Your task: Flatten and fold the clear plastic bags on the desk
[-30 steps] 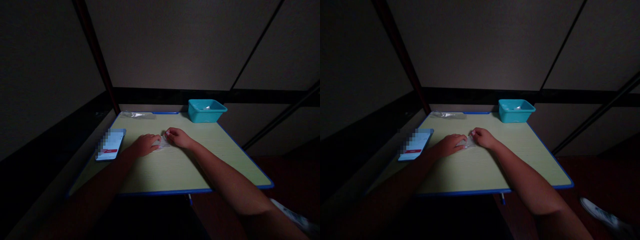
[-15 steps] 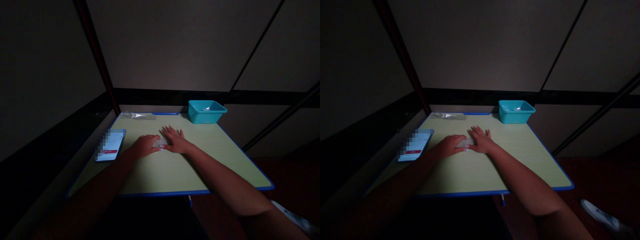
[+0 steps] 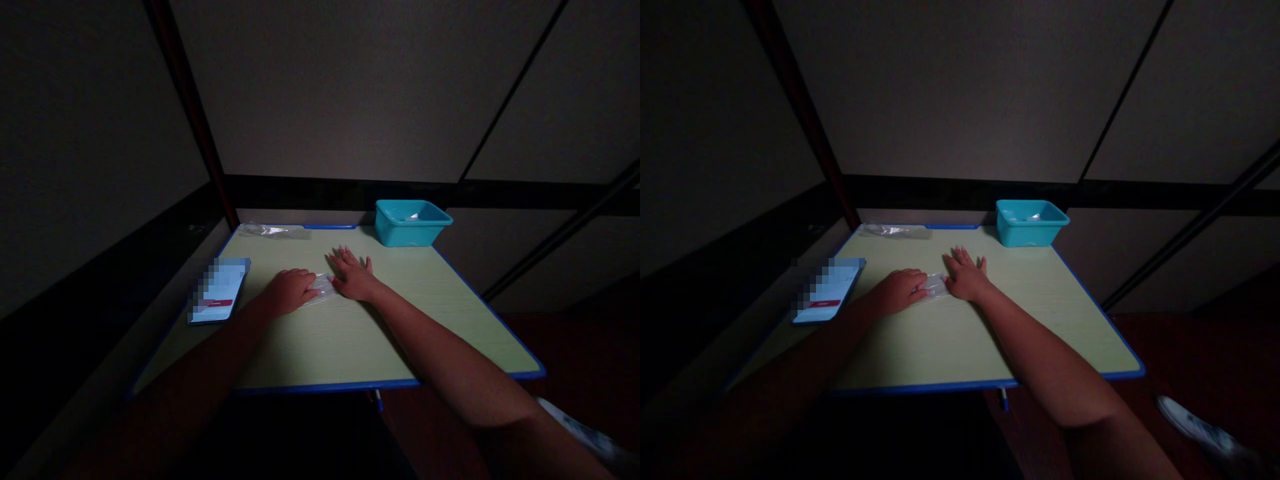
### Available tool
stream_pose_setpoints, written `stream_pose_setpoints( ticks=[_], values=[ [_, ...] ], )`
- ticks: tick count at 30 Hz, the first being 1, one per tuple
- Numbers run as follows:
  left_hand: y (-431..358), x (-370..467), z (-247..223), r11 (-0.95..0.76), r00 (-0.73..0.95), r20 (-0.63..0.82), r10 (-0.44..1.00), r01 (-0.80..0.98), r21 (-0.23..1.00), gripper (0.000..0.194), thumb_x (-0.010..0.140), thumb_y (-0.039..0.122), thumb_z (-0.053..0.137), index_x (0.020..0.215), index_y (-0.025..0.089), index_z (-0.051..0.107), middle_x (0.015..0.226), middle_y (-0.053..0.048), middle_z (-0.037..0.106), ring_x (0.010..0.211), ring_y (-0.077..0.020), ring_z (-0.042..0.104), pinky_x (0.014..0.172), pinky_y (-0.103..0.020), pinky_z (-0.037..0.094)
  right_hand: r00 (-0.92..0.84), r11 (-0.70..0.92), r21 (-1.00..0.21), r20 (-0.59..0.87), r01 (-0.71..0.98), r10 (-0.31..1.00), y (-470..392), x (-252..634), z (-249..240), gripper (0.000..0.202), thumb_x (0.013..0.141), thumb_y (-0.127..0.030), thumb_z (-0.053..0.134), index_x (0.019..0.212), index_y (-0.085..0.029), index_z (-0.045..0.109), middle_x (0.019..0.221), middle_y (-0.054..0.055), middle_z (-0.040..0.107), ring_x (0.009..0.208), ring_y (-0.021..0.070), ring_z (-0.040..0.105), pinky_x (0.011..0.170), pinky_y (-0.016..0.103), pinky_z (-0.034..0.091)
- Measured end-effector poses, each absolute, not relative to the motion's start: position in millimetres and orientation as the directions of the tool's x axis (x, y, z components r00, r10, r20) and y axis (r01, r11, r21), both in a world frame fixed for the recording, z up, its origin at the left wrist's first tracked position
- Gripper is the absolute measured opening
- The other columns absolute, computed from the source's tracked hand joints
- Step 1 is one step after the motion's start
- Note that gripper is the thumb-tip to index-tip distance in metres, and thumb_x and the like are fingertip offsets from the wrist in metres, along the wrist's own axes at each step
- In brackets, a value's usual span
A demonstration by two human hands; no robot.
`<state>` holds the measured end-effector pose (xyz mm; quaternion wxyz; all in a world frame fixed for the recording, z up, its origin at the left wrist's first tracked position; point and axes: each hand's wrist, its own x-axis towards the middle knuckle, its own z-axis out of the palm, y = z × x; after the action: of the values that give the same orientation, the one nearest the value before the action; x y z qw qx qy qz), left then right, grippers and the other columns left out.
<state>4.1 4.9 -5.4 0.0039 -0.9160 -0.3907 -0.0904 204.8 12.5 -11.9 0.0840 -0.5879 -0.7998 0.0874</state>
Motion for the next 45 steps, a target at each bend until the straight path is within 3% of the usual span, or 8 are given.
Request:
stream_pose_setpoints(
  ticks=[8,14,22,34,41,45],
  values=[
    [4,6,-7,-0.689,0.676,0.165,0.718,0.724,0.028,0.03,0.084,0.047,0.054,0.082,0.017,0.055,0.082,-0.004,0.059,0.079,-0.0204,0.054,0.067,-0.03,0.037,-0.314,0.326,-0.258,0.088,0.909,0.945,11,195,-12,0.077,0.081,-0.06,0.045,0.144,-0.024,0.021,0.153,0.012,0.008,0.139,0.0293,0.003,0.099,0.068,0.001],
    [5,6,-7,-0.672,0.659,0.154,0.737,0.739,0.053,0.032,0.082,0.049,0.056,0.08,0.017,0.055,0.082,-0.004,0.059,0.08,-0.0207,0.054,0.067,-0.03,0.037,-0.288,0.304,-0.212,0.104,0.929,0.952,13,193,-15,0.075,0.081,-0.061,0.043,0.144,-0.026,0.022,0.153,0.011,0.002,0.139,0.0301,0.001,0.099,0.068,0.0],
    [4,8,-6,-0.651,0.637,0.146,0.757,0.755,0.077,0.03,0.08,0.048,0.058,0.079,0.018,0.052,0.084,-0.005,0.06,0.081,-0.0224,0.055,0.067,-0.031,0.038,-0.165,0.187,-0.192,0.124,0.963,0.979,18,194,-16,0.067,0.085,-0.056,0.039,0.143,-0.026,0.025,0.153,0.011,0.005,0.138,0.0302,0.001,0.099,0.068,0.0],
    [5,6,-8,-0.657,0.641,0.145,0.753,0.745,0.116,0.047,0.081,0.048,0.056,0.12,0.022,0.048,0.112,-0.008,0.061,0.1,-0.0252,0.056,0.083,-0.035,0.04,-0.15,0.17,-0.231,0.101,0.958,0.983,19,196,-15,0.06,0.088,-0.049,0.039,0.143,-0.029,0.025,0.153,0.009,0.005,0.139,0.0284,0.004,0.099,0.068,0.004],
    [11,2,-14,-0.693,0.678,0.149,0.719,0.716,0.082,0.048,0.082,0.053,0.052,0.121,0.025,0.055,0.092,-0.007,0.06,0.085,-0.0239,0.056,0.074,-0.033,0.042,-0.295,0.29,-0.302,0.031,0.908,0.955,14,208,-5,0.077,0.081,-0.057,0.048,0.145,-0.025,0.02,0.153,0.012,0.001,0.138,0.0306,-0.006,0.099,0.067,0.006],
    [12,1,-15,-0.686,0.674,0.134,0.727,0.723,0.085,0.047,0.082,0.054,0.052,0.119,0.025,0.058,0.089,-0.007,0.059,0.081,-0.0229,0.055,0.072,-0.032,0.041,-0.326,0.328,-0.299,0.057,0.896,0.943,11,204,-5,0.074,0.083,-0.057,0.045,0.145,-0.025,0.019,0.153,0.011,-0.001,0.139,0.0289,-0.006,0.099,0.066,0.003]
  ],
)
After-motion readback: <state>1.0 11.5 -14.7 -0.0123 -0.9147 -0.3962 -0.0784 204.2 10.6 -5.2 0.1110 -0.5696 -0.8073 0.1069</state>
